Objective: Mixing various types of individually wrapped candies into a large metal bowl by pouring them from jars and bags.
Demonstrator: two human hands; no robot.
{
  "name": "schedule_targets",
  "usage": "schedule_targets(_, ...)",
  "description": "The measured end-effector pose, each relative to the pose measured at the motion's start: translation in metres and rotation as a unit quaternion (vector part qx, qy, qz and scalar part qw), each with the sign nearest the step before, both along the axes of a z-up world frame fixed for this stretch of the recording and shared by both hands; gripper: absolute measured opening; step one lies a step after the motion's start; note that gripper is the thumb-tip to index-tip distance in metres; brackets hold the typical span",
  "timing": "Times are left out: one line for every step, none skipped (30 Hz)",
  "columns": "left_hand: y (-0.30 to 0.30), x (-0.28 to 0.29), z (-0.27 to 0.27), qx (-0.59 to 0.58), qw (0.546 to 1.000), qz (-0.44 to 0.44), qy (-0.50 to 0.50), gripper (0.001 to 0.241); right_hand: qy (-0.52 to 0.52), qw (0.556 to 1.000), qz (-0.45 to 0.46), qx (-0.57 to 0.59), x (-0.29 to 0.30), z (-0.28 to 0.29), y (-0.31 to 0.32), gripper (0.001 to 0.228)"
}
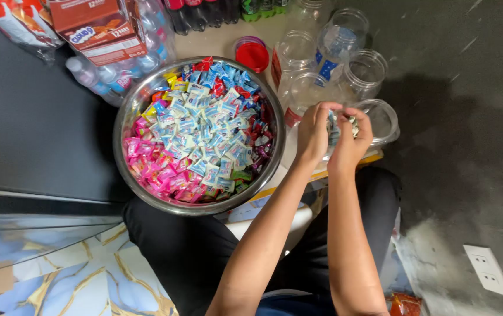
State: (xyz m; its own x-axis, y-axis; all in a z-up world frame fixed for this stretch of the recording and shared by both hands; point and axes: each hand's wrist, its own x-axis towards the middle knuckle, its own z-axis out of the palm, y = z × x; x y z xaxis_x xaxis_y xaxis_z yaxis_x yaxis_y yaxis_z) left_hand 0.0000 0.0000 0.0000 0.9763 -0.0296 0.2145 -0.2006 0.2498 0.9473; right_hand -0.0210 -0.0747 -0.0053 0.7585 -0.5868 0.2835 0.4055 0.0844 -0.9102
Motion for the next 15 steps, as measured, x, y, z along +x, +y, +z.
schedule_targets(-0.001,-0.001,-0.004,0.015,1.0,0.012,-0.006,0.041,0.001,1.0,-0.001,0.01,0.0,-0.003,0.0,0.014)
schedule_targets(-0.001,0.0,-0.006,0.014,1.0,0.012,-0.004,0.041,0.003,1.0,-0.001,0.009,0.0,-0.004,0.0,0.014)
schedule_targets(0.0,0.002,-0.008,0.021,0.999,0.034,-0.035,0.037,0.014,1.0,-0.007,0.002,0.0,-0.005,0.0,0.016)
schedule_targets(0.001,0.003,-0.01,0.029,0.996,0.055,-0.066,0.032,0.024,1.0,-0.013,-0.005,0.001,-0.006,0.001,0.018)
schedule_targets(0.001,0.003,-0.012,0.028,0.996,0.056,-0.064,0.032,0.027,1.0,-0.013,-0.006,0.002,-0.013,-0.002,0.018)
schedule_targets(0.002,0.004,-0.013,0.037,0.995,0.066,-0.07,0.03,0.033,0.999,-0.015,-0.01,0.003,-0.02,-0.004,0.019)
schedule_targets(0.004,0.006,-0.014,0.046,0.993,0.077,-0.079,0.028,0.038,0.999,-0.017,-0.013,0.006,-0.027,-0.006,0.02)
schedule_targets(0.003,0.006,-0.014,0.046,0.993,0.078,-0.078,0.028,0.038,0.999,-0.016,-0.014,0.007,-0.027,-0.006,0.02)
schedule_targets(0.003,0.006,-0.014,0.014,0.997,0.055,-0.042,0.029,0.011,1.0,-0.016,-0.015,0.008,-0.026,-0.006,0.019)
schedule_targets(0.003,0.007,-0.014,-0.017,0.999,0.032,-0.005,0.031,-0.016,1.0,-0.016,-0.016,0.009,-0.025,-0.006,0.019)
schedule_targets(0.002,0.007,-0.018,-0.018,0.999,0.031,-0.005,0.031,-0.016,1.0,-0.017,-0.017,0.007,-0.024,-0.006,0.019)
schedule_targets(0.001,0.008,-0.022,-0.037,0.999,0.032,0.003,0.031,0.001,1.0,-0.009,0.016,0.006,-0.022,-0.007,0.021)
schedule_targets(-0.001,0.01,-0.025,-0.057,0.998,0.032,0.009,0.032,0.016,0.999,-0.002,0.049,0.005,-0.019,-0.007,0.023)
schedule_targets(0.0,0.012,-0.027,-0.057,0.998,0.032,0.008,0.032,0.015,0.999,-0.002,0.048,0.006,-0.021,-0.01,0.023)
schedule_targets(0.002,0.014,-0.029,-0.062,0.997,0.037,0.007,0.031,0.014,0.998,0.011,0.059,0.005,-0.024,-0.013,0.025)
